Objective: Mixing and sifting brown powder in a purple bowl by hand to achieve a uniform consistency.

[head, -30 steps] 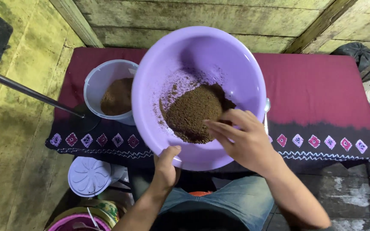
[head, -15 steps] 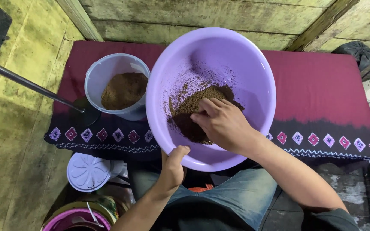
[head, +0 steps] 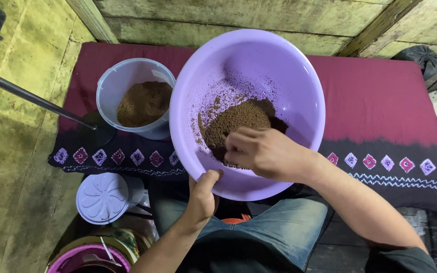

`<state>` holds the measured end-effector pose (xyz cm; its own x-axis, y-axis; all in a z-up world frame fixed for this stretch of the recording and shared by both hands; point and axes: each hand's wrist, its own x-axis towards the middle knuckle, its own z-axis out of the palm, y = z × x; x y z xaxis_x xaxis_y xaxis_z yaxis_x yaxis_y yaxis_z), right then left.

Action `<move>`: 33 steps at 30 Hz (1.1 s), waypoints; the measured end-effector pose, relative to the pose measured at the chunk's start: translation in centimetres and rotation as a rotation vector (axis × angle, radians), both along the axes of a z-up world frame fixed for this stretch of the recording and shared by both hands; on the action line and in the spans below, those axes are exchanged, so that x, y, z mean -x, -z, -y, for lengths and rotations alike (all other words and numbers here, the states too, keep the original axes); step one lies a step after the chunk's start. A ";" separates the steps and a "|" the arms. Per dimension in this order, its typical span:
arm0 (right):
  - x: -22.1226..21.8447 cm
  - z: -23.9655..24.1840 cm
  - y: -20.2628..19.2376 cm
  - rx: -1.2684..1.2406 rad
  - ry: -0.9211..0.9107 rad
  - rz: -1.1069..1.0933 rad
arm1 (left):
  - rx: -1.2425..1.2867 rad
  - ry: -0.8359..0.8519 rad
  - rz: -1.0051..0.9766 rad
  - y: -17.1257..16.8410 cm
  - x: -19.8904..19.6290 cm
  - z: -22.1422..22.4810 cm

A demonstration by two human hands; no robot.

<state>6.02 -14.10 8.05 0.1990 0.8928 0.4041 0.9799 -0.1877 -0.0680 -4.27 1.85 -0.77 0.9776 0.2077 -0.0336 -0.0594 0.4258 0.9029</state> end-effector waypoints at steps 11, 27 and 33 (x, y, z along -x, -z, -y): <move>-0.3 -0.9 0.9 0.073 -0.101 0.113 | -0.024 0.038 0.030 5.0 0.5 0.0; -0.7 -1.3 1.6 0.252 -0.191 0.079 | -0.151 -0.030 0.091 4.0 0.5 -0.6; -0.4 -1.4 0.0 0.333 -0.200 -0.051 | -0.176 0.004 0.136 5.6 0.4 -0.4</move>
<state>6.41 -12.70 8.06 0.0201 0.9967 0.0793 0.9963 -0.0133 -0.0853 -4.65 2.28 -6.42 0.9715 0.1948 0.1350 -0.1842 0.2626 0.9472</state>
